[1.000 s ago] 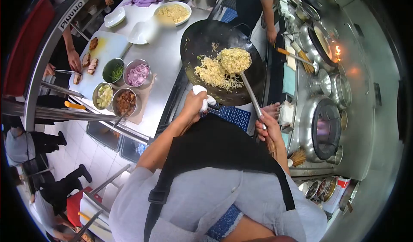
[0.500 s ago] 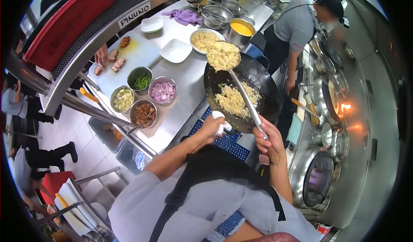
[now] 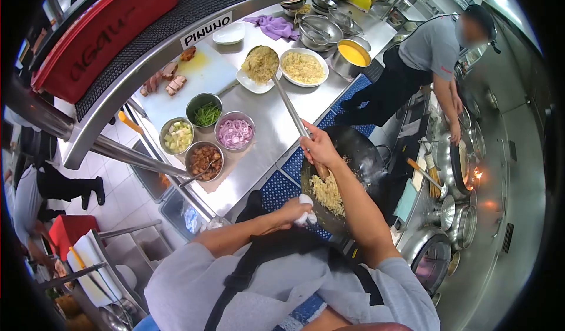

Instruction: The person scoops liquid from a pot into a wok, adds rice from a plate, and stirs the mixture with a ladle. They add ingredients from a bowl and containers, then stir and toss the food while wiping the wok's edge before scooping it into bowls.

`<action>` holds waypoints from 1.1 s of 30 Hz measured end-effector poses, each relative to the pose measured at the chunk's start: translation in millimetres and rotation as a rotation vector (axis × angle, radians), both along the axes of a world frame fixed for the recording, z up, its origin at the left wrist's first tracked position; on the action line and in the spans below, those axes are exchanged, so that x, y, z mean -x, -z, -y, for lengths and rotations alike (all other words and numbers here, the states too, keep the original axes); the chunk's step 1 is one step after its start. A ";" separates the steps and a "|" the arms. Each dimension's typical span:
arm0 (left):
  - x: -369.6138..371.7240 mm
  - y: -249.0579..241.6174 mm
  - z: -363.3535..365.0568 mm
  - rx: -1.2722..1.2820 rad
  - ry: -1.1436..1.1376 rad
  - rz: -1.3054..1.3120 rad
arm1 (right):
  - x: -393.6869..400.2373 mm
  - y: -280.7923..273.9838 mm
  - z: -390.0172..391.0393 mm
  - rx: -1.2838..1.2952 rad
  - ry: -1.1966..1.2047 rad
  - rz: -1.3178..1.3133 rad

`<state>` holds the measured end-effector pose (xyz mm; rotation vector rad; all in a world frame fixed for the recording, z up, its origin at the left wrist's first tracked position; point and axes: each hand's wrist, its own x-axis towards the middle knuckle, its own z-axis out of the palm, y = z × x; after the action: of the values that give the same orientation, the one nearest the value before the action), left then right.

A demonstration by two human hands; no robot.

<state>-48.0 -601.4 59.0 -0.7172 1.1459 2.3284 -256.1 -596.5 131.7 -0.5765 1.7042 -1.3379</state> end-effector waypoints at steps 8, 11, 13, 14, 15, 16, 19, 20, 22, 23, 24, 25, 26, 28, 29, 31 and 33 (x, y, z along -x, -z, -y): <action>-12.0 8.4 -9.6 0.029 -0.046 0.019 | 6.5 47.1 3.4 -0.160 0.065 -0.711; -15.5 1.1 -9.3 0.032 -0.064 0.043 | -11.9 33.2 9.1 -0.199 0.028 -0.765; -18.6 -1.1 -9.2 0.045 -0.070 0.023 | -12.9 29.4 8.4 -0.198 -0.012 -0.785; -19.7 -2.4 -9.0 0.047 -0.071 0.020 | -13.1 27.3 8.2 -0.197 -0.035 -0.795; -21.1 -8.0 -8.4 0.048 -0.071 0.018 | -15.3 12.5 8.4 -0.266 -0.048 -0.773; -23.7 -11.5 -9.2 0.047 -0.067 0.017 | -18.6 8.4 6.8 -0.266 -0.042 -0.791; -26.5 -9.2 -13.8 0.060 -0.108 -0.007 | -18.8 -0.5 5.3 -0.266 -0.031 -0.826; -28.0 -8.7 -17.0 0.074 -0.116 0.006 | -16.0 -2.9 8.0 -0.268 -0.036 -0.817; -29.5 -18.0 -18.0 0.106 -0.127 0.033 | -13.1 -4.4 10.9 -0.228 -0.021 -0.801; -30.5 -19.5 -17.8 0.103 -0.140 0.024 | -11.3 -4.8 11.9 -0.186 -0.005 -0.798; -31.7 -20.4 -18.8 0.097 -0.152 0.017 | -9.4 -6.4 12.8 -0.146 0.009 -0.793; -34.4 -20.5 -21.4 0.089 -0.163 0.014 | -5.0 -8.1 15.3 -0.110 0.026 -0.774; -37.2 -17.4 -24.9 0.083 -0.173 0.003 | -4.6 -7.5 17.3 -0.095 0.052 -0.724; -35.3 -15.8 -26.9 0.078 -0.194 -0.032 | -2.2 -7.9 21.2 -0.059 0.108 -0.637; -36.4 -15.2 -26.1 0.075 -0.168 -0.051 | -1.3 -8.8 17.8 -0.103 0.125 -0.638; -38.4 -24.9 -24.3 0.093 -0.182 -0.033 | -14.9 -33.2 -2.6 -0.048 0.182 -0.499; -41.7 -22.3 -29.0 0.089 -0.206 -0.029 | -39.5 -61.1 -48.3 0.073 0.248 -0.475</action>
<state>-6.3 -572.5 81.3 -0.8730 1.2475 2.4760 -216.6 -548.3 192.8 -0.7926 2.1732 -1.5262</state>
